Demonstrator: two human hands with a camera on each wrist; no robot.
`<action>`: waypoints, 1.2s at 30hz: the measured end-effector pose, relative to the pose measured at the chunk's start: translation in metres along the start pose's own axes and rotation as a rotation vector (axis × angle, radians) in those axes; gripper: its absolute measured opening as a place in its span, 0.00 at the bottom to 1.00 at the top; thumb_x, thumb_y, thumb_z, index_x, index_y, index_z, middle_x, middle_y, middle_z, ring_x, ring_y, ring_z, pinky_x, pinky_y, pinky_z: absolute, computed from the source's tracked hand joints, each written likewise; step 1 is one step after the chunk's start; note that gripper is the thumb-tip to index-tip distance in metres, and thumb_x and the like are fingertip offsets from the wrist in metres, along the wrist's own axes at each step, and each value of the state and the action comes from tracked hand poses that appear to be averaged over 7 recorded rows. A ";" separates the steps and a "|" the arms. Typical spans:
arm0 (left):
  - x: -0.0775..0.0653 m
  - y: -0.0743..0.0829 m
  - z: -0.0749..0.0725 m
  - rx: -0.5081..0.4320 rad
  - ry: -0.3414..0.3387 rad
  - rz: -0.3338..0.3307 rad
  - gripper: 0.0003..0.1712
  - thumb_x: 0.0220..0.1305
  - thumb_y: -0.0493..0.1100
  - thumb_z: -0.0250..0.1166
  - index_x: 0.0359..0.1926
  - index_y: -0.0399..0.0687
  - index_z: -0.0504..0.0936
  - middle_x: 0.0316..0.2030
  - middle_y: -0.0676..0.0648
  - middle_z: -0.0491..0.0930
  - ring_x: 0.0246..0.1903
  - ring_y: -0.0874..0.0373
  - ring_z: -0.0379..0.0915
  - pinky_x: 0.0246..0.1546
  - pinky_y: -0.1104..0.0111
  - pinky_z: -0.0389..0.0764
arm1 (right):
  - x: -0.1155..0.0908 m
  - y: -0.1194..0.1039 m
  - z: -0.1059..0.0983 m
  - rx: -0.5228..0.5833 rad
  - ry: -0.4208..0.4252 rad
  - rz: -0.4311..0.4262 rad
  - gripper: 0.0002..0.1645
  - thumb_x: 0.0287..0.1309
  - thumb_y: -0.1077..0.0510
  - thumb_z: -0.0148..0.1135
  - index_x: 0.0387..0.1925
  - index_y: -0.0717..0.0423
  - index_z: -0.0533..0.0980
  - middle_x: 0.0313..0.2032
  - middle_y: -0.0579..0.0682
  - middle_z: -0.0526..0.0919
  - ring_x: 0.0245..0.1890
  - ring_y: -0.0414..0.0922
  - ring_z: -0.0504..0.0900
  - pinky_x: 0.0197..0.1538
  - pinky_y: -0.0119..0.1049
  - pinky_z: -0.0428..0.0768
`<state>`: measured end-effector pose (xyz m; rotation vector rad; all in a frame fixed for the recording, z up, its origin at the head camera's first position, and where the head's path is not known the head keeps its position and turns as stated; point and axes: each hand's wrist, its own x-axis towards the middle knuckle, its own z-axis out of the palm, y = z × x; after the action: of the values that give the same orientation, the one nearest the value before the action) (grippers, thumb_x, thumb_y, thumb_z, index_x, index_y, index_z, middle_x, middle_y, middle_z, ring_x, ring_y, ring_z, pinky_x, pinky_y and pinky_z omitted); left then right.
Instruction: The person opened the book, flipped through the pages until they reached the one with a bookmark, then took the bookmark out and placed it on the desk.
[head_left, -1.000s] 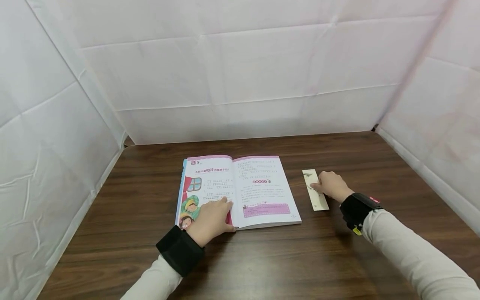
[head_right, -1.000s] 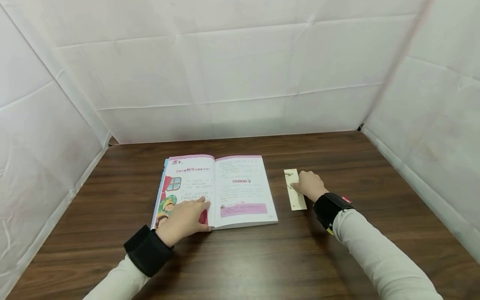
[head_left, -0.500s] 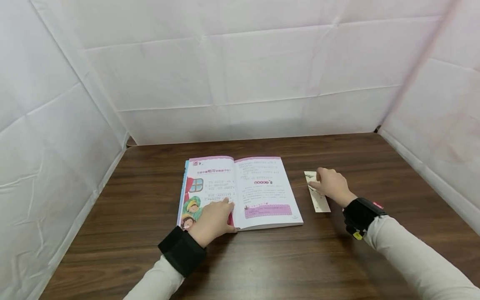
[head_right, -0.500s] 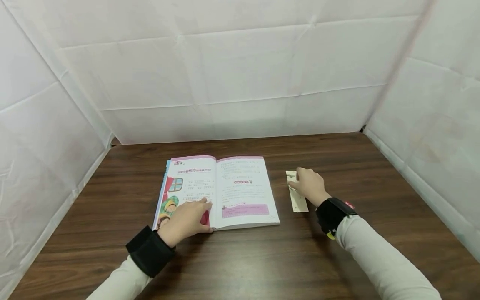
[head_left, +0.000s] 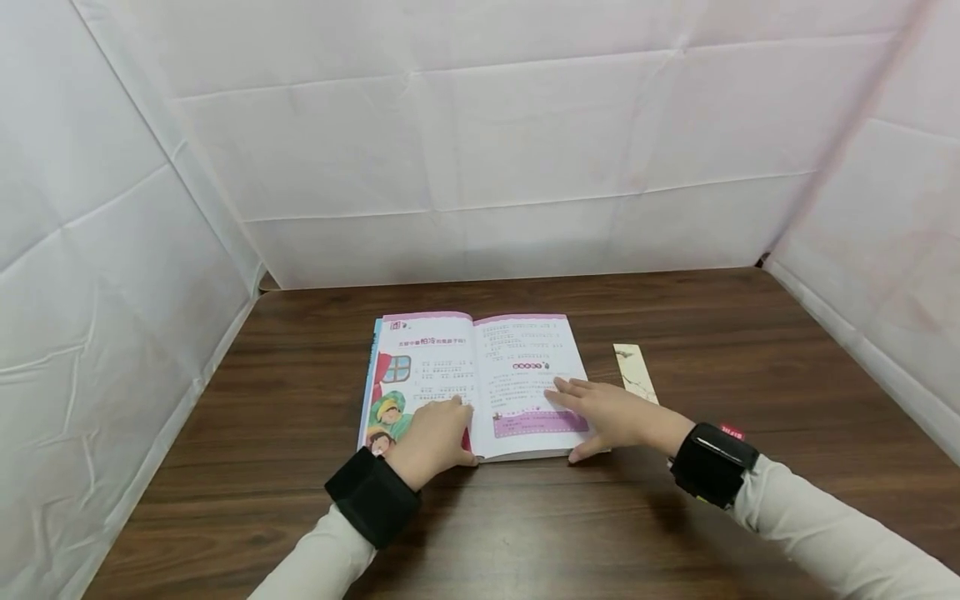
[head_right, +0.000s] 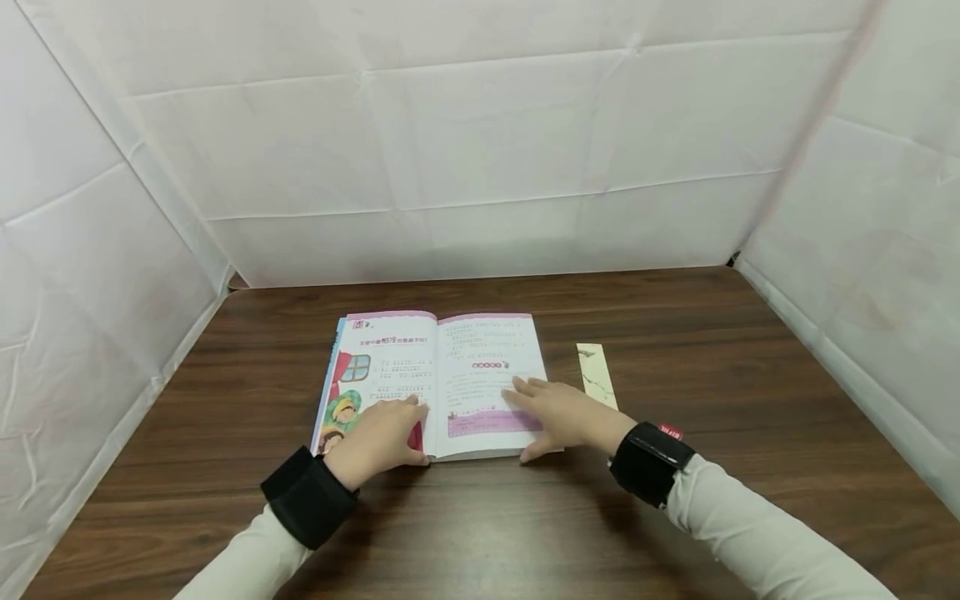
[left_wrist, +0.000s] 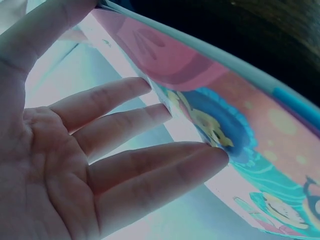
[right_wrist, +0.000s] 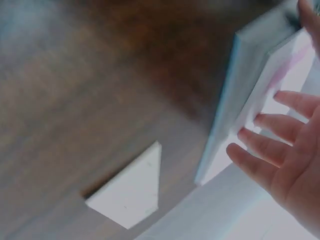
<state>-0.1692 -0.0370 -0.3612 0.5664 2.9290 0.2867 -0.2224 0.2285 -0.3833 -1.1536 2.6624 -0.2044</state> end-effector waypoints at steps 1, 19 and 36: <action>0.000 0.001 -0.001 -0.004 -0.003 0.001 0.30 0.42 0.51 0.77 0.43 0.37 0.80 0.42 0.39 0.81 0.30 0.52 0.73 0.37 0.60 0.76 | 0.000 0.000 0.002 -0.001 -0.009 0.005 0.56 0.43 0.37 0.71 0.67 0.62 0.60 0.68 0.66 0.59 0.67 0.63 0.61 0.64 0.56 0.64; 0.011 0.010 0.005 0.028 0.174 0.053 0.30 0.44 0.62 0.73 0.10 0.44 0.71 0.10 0.52 0.64 0.14 0.61 0.62 0.17 0.71 0.64 | 0.002 0.000 -0.012 0.030 -0.025 -0.056 0.36 0.52 0.45 0.67 0.58 0.63 0.72 0.55 0.63 0.77 0.52 0.55 0.79 0.54 0.48 0.75; 0.032 0.023 0.002 0.170 0.016 -0.008 0.36 0.34 0.76 0.69 0.14 0.48 0.74 0.15 0.53 0.65 0.18 0.61 0.64 0.15 0.69 0.65 | 0.005 -0.006 -0.024 -0.343 0.397 -0.113 0.12 0.42 0.58 0.72 0.16 0.49 0.74 0.18 0.41 0.80 0.20 0.37 0.76 0.30 0.35 0.72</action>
<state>-0.1903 -0.0035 -0.3612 0.5776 2.9889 0.0418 -0.2283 0.2218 -0.3594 -1.5058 3.0663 0.0099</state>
